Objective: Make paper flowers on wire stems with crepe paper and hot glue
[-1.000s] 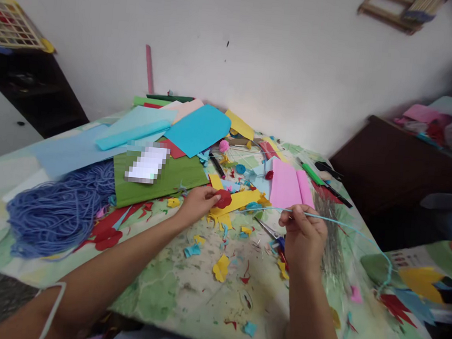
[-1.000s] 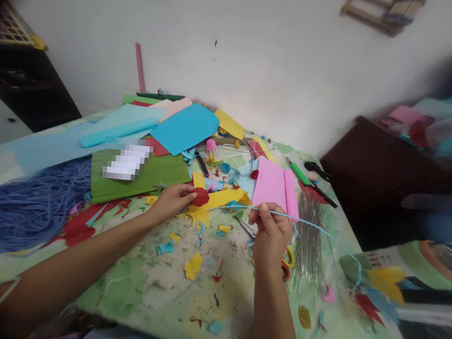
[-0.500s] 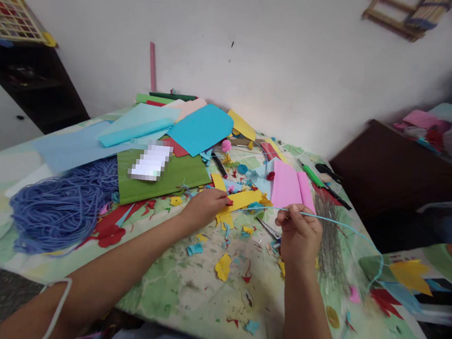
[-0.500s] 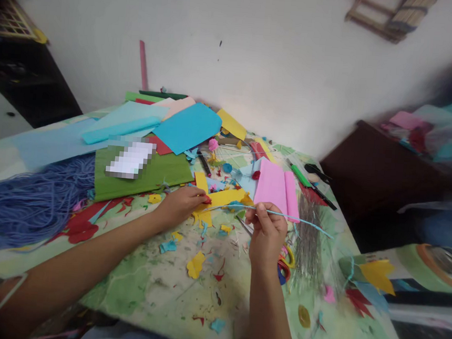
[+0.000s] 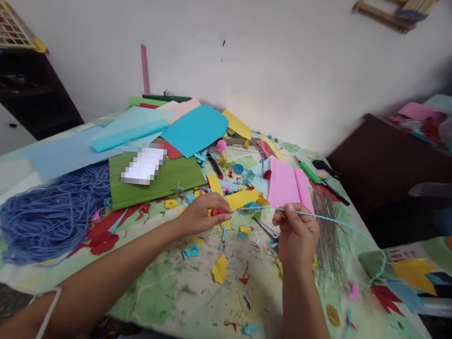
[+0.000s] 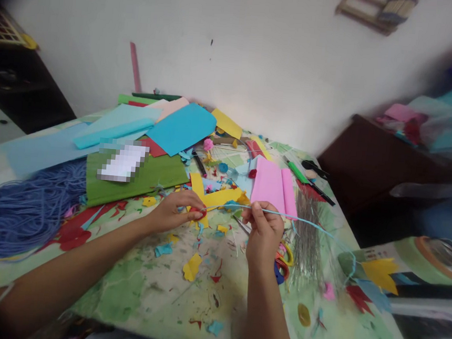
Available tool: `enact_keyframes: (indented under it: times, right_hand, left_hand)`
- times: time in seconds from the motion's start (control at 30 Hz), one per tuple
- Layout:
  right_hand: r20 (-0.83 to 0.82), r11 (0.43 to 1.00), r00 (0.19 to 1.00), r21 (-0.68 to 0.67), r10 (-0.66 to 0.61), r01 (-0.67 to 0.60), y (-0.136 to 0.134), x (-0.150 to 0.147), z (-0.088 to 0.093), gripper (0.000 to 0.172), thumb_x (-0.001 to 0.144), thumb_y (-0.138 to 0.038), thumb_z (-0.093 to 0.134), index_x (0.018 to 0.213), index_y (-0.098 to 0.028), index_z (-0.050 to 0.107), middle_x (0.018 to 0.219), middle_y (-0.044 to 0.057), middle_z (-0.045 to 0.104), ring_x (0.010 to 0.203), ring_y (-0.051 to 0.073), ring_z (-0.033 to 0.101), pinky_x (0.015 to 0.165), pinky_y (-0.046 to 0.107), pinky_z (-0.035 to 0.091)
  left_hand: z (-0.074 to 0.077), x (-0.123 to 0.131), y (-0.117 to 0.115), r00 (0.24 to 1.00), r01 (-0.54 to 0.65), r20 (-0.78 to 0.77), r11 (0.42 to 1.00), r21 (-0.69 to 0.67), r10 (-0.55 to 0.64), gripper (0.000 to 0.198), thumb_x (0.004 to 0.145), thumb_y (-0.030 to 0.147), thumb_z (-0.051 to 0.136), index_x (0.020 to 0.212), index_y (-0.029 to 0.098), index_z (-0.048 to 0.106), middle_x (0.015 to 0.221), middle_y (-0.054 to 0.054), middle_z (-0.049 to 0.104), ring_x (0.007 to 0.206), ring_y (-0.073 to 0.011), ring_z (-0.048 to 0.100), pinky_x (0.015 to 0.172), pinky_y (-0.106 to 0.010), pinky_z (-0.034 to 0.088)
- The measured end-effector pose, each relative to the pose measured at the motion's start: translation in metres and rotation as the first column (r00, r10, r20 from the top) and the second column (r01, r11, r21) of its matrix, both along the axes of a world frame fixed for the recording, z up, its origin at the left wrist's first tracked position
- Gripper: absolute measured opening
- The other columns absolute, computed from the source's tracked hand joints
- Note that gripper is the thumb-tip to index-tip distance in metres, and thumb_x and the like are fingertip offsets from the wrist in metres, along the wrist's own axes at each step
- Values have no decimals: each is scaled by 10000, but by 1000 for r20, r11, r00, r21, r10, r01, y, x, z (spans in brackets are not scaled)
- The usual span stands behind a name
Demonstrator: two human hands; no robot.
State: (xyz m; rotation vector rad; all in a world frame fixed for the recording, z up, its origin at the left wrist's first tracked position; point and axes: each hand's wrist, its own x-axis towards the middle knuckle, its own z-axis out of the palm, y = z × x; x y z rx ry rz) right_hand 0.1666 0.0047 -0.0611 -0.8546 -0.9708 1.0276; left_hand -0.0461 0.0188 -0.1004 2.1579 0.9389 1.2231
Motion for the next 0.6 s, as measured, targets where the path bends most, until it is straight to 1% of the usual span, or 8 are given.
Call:
enact_keyframes:
  times: [0.1, 0.17, 0.3, 0.4, 0.47, 0.53, 0.6]
  right_hand:
    - [1, 1000, 1000, -2, 5, -5, 1, 0, -1, 139, 724, -260, 633, 655, -163, 560, 528, -19, 562, 476, 87, 478, 491, 217, 359]
    - [25, 1000, 1000, -5, 1, -1, 1, 0, -2, 137, 729, -267, 628, 664, -166, 562, 534, -18, 564, 474, 89, 475, 491, 222, 363]
    - [155, 1000, 988, 8, -8, 7, 0, 0, 0, 143, 749, -268, 613, 659, -163, 576, 548, -8, 573, 488, 98, 477, 494, 235, 368]
    - [270, 999, 963, 37, -7, -4, 2, 1, 8, 150, 765, -262, 603, 654, -163, 584, 555, 0, 583, 502, 104, 482, 506, 243, 376]
    - [328, 997, 944, 76, -31, 6, 10, 5, 17, 156, 767, -267, 599, 649, -166, 584, 550, -2, 580, 490, 107, 480, 497, 248, 377]
    - [390, 992, 918, 118, -79, 35, 24, 9, 25, 165, 763, -270, 595, 633, -169, 582, 535, -6, 576, 467, 106, 473, 482, 250, 373]
    - [505, 993, 858, 106, -93, 45, 42, 13, 32, 193, 746, -263, 597, 580, -166, 572, 503, -9, 566, 438, 100, 464, 461, 246, 355]
  left_hand:
    - [0, 1, -1, 1000, -3, 15, 1000, 24, 3, 181, 814, 302, 560, 785, 170, 681, 781, -89, 696, 786, -167, 612, 753, -304, 465]
    - [0, -1, -2, 1000, -17, -16, 999, 39, 18, 202, 824, 320, 541, 777, 178, 677, 792, -88, 698, 799, -171, 611, 773, -316, 461]
    - [-2, -5, 1, 989, -6, -144, 995, 99, 21, 247, 852, 322, 479, 775, 189, 673, 822, -94, 698, 808, -177, 605, 794, -337, 445]
    - [-5, -10, 5, 978, -25, -203, 987, 157, 57, 243, 856, 292, 464, 763, 184, 661, 805, -89, 689, 807, -177, 594, 800, -335, 430]
    - [-7, -15, 9, 964, -91, -230, 979, 184, 133, 230, 851, 281, 464, 758, 179, 648, 792, -81, 678, 816, -182, 583, 810, -335, 416]
    - [-10, -20, 14, 933, -213, -257, 962, 174, 253, 229, 847, 285, 456, 748, 176, 631, 776, -75, 659, 808, -187, 569, 785, -327, 412]
    - [-13, -26, 18, 882, -351, -284, 926, 136, 376, 243, 847, 298, 439, 721, 176, 607, 751, -65, 631, 777, -186, 553, 724, -307, 409]
